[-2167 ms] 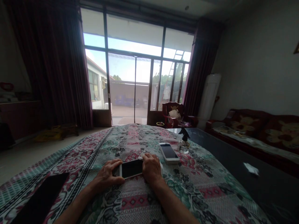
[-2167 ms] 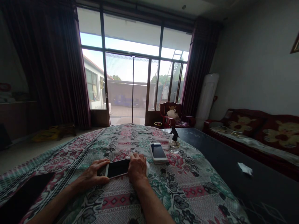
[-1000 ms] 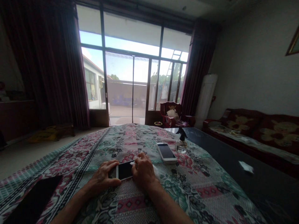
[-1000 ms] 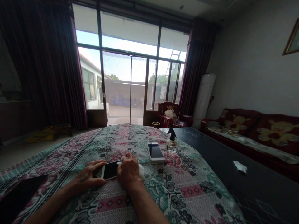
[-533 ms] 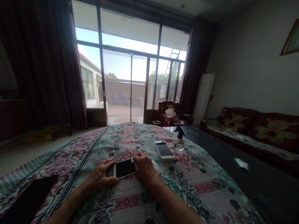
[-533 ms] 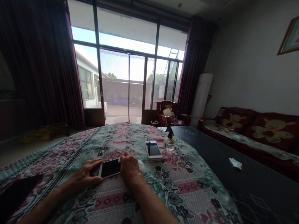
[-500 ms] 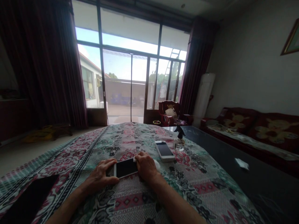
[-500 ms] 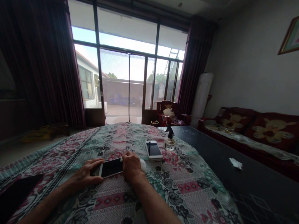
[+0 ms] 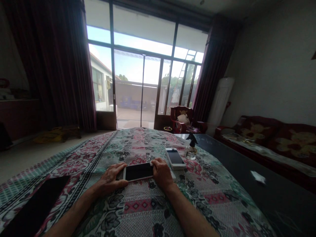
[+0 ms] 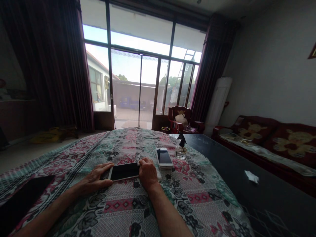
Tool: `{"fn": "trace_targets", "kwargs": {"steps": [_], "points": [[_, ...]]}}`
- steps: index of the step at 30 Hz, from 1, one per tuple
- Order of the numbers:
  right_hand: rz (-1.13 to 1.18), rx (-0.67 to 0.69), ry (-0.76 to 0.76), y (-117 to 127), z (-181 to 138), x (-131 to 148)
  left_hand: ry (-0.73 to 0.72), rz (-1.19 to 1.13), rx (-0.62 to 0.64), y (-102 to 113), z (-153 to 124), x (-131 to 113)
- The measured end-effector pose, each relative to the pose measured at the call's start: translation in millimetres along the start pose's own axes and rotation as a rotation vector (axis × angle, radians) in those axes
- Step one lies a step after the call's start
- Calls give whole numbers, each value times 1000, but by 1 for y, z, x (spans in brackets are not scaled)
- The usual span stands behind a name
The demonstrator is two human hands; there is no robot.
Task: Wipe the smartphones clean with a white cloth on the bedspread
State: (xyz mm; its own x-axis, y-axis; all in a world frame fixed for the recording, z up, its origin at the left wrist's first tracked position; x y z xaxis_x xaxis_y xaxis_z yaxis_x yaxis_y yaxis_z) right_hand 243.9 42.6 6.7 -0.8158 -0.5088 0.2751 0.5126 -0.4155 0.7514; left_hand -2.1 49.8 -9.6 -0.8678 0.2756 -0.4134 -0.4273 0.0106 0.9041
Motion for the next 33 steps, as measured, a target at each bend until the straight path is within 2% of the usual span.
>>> {"fn": "trace_targets", "kwargs": {"steps": [9, 14, 26, 33], "points": [[11, -6, 58, 14, -25, 13, 63, 4, 28, 7, -1, -10], [-27, -2, 28, 22, -36, 21, 92, -10, 28, 10, -2, -14], [9, 8, -27, 25, -36, 23, 42, -65, -36, 2, 0, -4], [4, 49, 67, 18, -35, 39, 19, -73, -77, -2, -1, 0]]}}
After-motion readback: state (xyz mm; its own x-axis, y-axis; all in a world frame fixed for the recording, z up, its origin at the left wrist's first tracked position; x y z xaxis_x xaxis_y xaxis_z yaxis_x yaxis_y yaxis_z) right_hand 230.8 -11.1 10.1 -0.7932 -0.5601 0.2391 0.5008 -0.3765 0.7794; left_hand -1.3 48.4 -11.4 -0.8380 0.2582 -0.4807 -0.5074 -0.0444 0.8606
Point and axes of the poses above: each hand's wrist, its own z-axis towards the middle knuckle, its own y-axis out of the back of the hand, x = y × z, the point moved 4 cm from there along z, towards the middle knuckle, and after that the axes turned 9 degrees about y, right-handed, at the moved point
